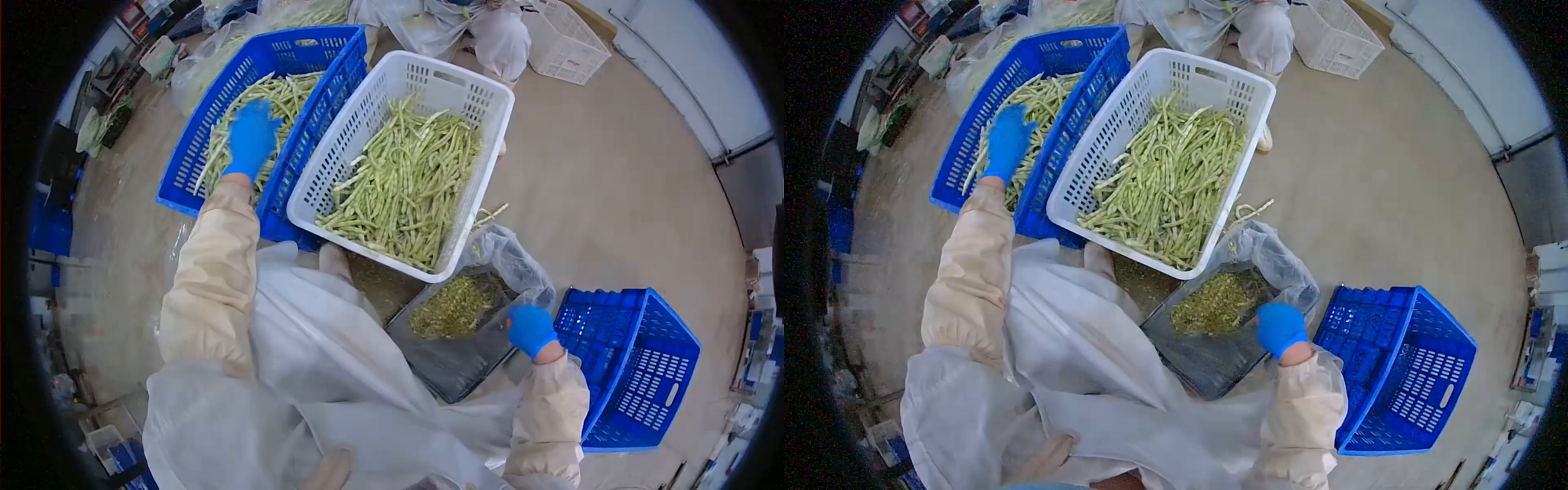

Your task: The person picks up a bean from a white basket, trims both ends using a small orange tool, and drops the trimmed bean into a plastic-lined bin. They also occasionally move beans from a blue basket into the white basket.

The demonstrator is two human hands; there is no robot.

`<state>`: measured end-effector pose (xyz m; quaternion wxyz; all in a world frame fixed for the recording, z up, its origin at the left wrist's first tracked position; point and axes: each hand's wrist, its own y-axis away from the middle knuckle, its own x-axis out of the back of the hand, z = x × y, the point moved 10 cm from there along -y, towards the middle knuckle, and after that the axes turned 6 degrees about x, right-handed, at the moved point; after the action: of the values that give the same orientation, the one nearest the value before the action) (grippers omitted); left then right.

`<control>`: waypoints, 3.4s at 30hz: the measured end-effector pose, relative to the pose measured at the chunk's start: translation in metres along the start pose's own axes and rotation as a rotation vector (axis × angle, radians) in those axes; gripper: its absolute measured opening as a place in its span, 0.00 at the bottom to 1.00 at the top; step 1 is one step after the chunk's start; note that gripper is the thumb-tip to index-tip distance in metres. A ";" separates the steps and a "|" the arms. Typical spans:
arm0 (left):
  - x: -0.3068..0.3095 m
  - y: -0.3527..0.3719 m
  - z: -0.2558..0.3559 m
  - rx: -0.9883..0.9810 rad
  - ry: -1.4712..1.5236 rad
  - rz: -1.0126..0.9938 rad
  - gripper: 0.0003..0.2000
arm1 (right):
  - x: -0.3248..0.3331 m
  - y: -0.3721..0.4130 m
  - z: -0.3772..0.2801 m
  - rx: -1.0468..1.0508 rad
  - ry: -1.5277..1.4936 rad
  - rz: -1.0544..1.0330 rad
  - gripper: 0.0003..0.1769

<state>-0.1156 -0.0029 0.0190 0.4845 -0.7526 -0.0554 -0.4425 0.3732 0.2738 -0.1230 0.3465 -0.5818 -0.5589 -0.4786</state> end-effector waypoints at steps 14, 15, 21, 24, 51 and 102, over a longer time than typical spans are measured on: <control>-0.344 0.259 0.139 0.195 -0.033 -1.328 0.11 | 0.053 -0.050 -0.063 0.003 -0.043 0.029 0.08; -0.349 0.258 0.133 0.192 -0.036 -1.326 0.11 | 0.054 -0.050 -0.065 0.004 -0.037 0.014 0.05; -0.260 0.217 0.166 -0.445 0.358 -1.621 0.26 | 0.063 -0.044 -0.070 0.079 -0.132 0.118 0.04; -0.165 0.144 0.164 -0.527 0.232 -1.293 0.19 | 0.066 -0.050 -0.062 0.052 -0.066 0.157 0.04; 0.100 0.058 0.322 -0.349 0.365 -0.359 0.08 | 0.102 -0.045 -0.002 -0.120 -1.368 0.449 0.14; 0.057 0.061 0.342 0.788 2.066 -0.819 0.16 | 0.063 -0.086 -0.081 0.050 -0.632 0.557 0.08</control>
<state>0.1601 0.2115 -0.0291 0.3204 0.2381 -0.0070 -0.9168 0.2696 0.2300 -0.0502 0.2880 -0.8202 -0.4706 -0.1510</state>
